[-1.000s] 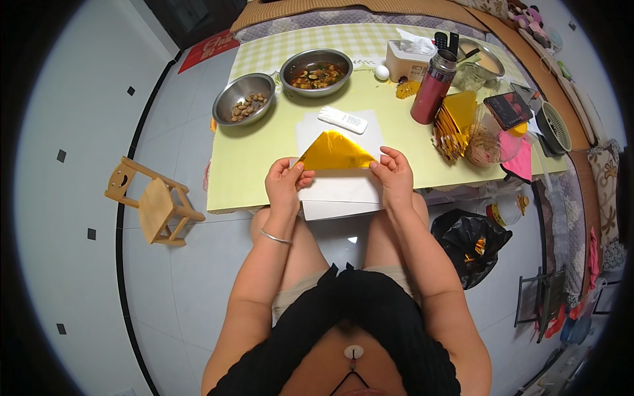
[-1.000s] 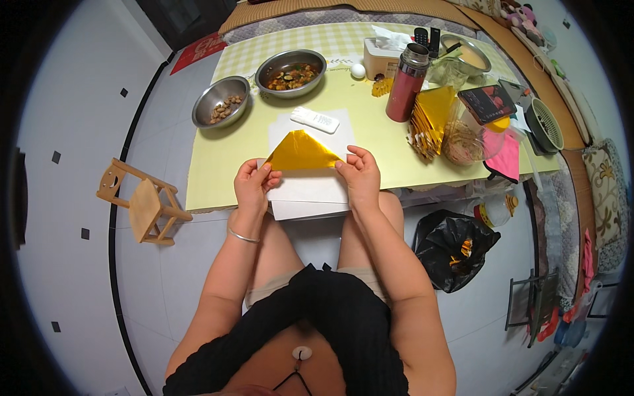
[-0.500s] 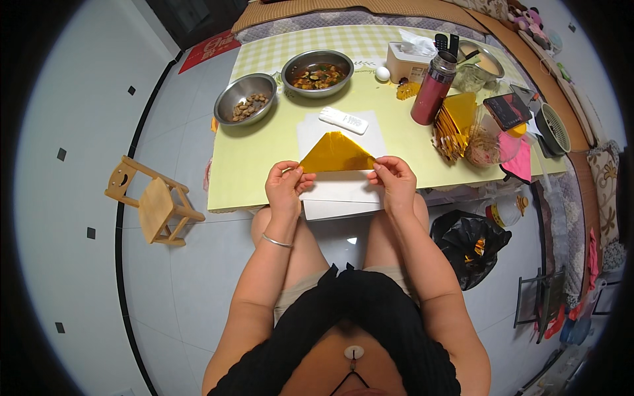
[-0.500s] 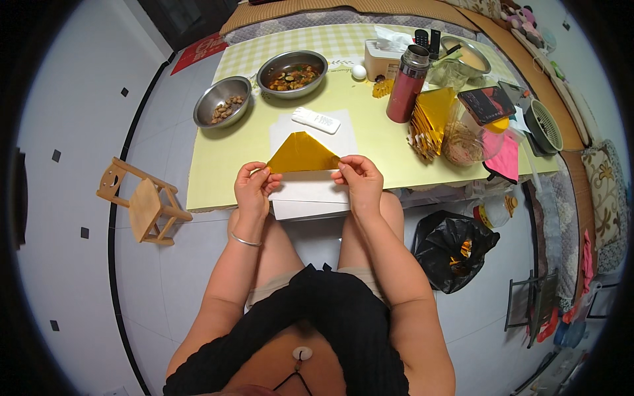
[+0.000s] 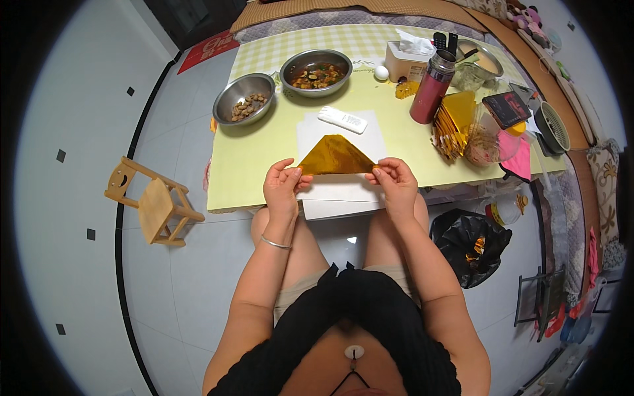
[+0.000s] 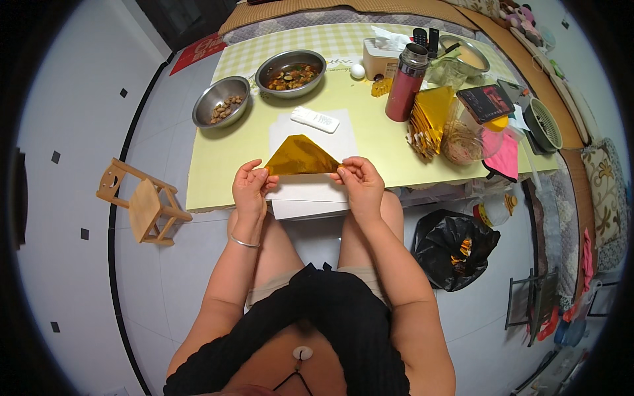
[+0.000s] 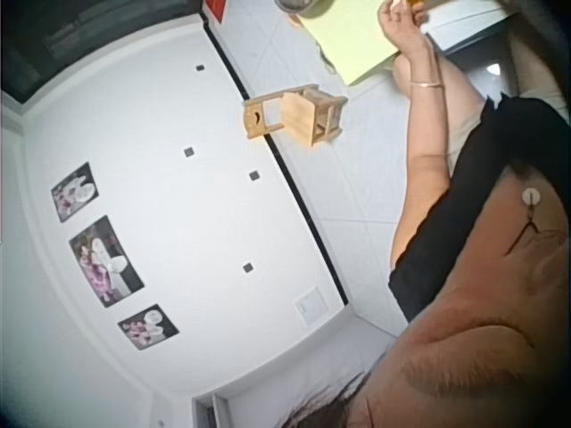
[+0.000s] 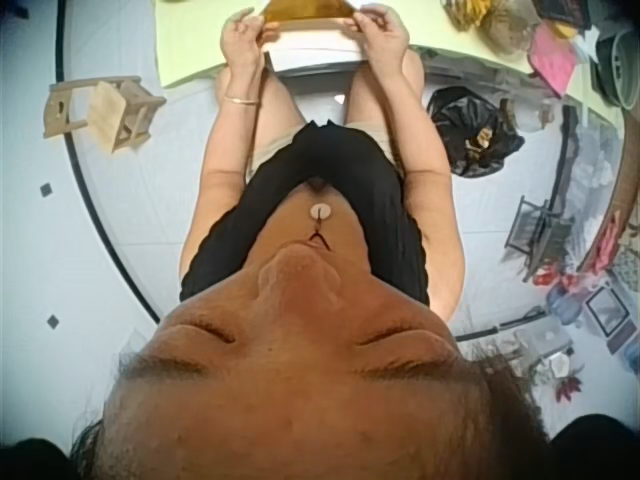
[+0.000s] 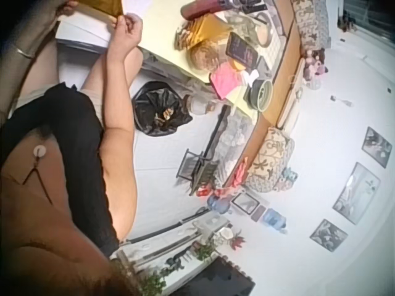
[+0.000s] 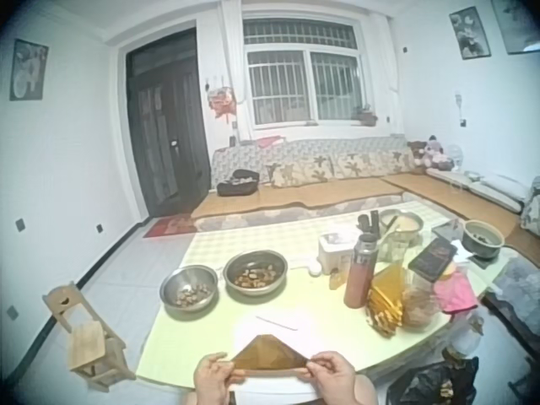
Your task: The person sits on the floor and folds sheets of gold-colored paper into smaller rectangular shapes. They repeatedly pick up a sheet, fold it in half, and then fold the ends inward to create a compact packet, placing the finished items into a pile.
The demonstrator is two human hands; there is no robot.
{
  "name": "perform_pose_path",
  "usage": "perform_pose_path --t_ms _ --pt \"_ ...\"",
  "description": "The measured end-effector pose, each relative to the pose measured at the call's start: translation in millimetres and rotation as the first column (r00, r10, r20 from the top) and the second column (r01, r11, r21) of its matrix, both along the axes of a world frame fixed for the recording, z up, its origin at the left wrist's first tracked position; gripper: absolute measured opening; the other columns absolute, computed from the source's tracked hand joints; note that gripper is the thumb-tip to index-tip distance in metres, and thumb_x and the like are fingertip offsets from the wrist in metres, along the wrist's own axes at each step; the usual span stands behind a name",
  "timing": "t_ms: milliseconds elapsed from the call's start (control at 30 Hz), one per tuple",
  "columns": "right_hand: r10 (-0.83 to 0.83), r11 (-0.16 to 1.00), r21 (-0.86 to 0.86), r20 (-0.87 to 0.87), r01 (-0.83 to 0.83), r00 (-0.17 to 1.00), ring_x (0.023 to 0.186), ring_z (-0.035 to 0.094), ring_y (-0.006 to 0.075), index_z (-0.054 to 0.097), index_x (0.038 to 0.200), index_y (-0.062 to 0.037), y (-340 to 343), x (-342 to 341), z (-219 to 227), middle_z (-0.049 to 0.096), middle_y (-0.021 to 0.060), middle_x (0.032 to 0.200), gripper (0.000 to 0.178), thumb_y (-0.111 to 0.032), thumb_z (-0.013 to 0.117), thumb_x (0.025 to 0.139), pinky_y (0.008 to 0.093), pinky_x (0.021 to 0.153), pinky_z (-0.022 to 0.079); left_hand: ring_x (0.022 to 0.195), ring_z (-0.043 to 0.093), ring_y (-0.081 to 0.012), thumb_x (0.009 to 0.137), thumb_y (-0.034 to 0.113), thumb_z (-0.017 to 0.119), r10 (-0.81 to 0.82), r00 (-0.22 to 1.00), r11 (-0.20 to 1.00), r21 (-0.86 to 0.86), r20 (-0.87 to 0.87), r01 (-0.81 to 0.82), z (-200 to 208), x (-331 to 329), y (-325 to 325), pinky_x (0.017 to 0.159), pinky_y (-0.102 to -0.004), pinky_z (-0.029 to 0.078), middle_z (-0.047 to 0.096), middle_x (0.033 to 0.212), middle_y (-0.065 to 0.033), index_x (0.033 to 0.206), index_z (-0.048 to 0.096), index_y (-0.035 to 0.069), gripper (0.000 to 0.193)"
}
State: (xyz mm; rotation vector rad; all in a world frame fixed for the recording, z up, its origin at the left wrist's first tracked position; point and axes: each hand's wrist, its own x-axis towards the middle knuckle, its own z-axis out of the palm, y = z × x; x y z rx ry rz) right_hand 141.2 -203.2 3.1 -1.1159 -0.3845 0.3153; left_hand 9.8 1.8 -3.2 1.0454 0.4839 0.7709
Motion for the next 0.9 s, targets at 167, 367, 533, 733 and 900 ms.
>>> perform_pose_path --t_ms 167,367,533,733,900 --pt "0.089 0.990 -0.101 -0.082 -0.097 0.993 0.084 0.072 0.0157 0.066 0.119 0.0070 -8 7 2 0.072 0.0129 0.099 0.023 0.003 0.064 0.097 0.0232 0.074 0.059 0.078 0.074 -0.0197 0.097 -0.002 0.063 0.001 0.996 1.000 0.014 -0.086 0.000 3 -1 -2 0.069 -0.0254 0.060 0.072 0.089 -0.0125 0.122 0.064 -0.007 0.026" --pt "0.123 0.958 -0.222 -0.246 -0.179 0.962 0.085 0.074 0.0171 0.070 0.111 0.0060 -14 12 15 0.073 0.0119 0.097 0.016 -0.003 0.066 0.098 0.0237 0.071 0.061 0.080 0.074 -0.0203 0.097 -0.003 0.063 -0.032 0.996 0.995 0.087 -0.078 0.039 -5 -5 4 0.072 -0.0260 0.060 0.074 0.090 -0.0153 0.114 0.067 -0.007 0.019" --pt "0.124 0.960 -0.225 -0.191 -0.166 0.974 0.082 0.074 0.0168 0.070 0.108 0.0058 -19 14 7 0.072 0.0102 0.096 0.014 -0.001 0.065 0.097 0.0230 0.070 0.061 0.077 0.073 -0.0211 0.096 -0.003 0.063 -0.049 0.996 0.995 0.085 -0.070 0.055 -6 -3 2 0.069 -0.0278 0.061 0.073 0.090 -0.0149 0.113 0.067 -0.006 0.017" --pt "0.117 0.949 -0.268 -0.182 -0.164 0.976 0.078 0.074 0.0172 0.069 0.106 0.0067 -22 12 11 0.072 0.0109 0.095 0.012 0.001 0.065 0.096 0.0226 0.067 0.061 0.076 0.073 -0.0213 0.096 -0.004 0.063 -0.090 0.994 0.991 0.095 -0.064 0.096 -6 -5 1 0.069 -0.0280 0.061 0.073 0.090 -0.0153 0.112 0.067 -0.006 0.017" --pt "0.099 0.946 -0.300 -0.094 -0.124 0.991 0.073 0.072 0.0144 0.069 0.100 0.0059 -25 10 11 0.072 0.0092 0.089 0.009 0.000 0.063 0.097 0.0218 0.062 0.059 0.076 0.074 -0.0202 0.095 -0.003 0.065 -0.112 0.982 0.988 0.088 -0.153 0.126 2 -7 -1 0.069 -0.0266 0.061 0.072 0.087 -0.0141 0.109 0.068 -0.007 0.015"
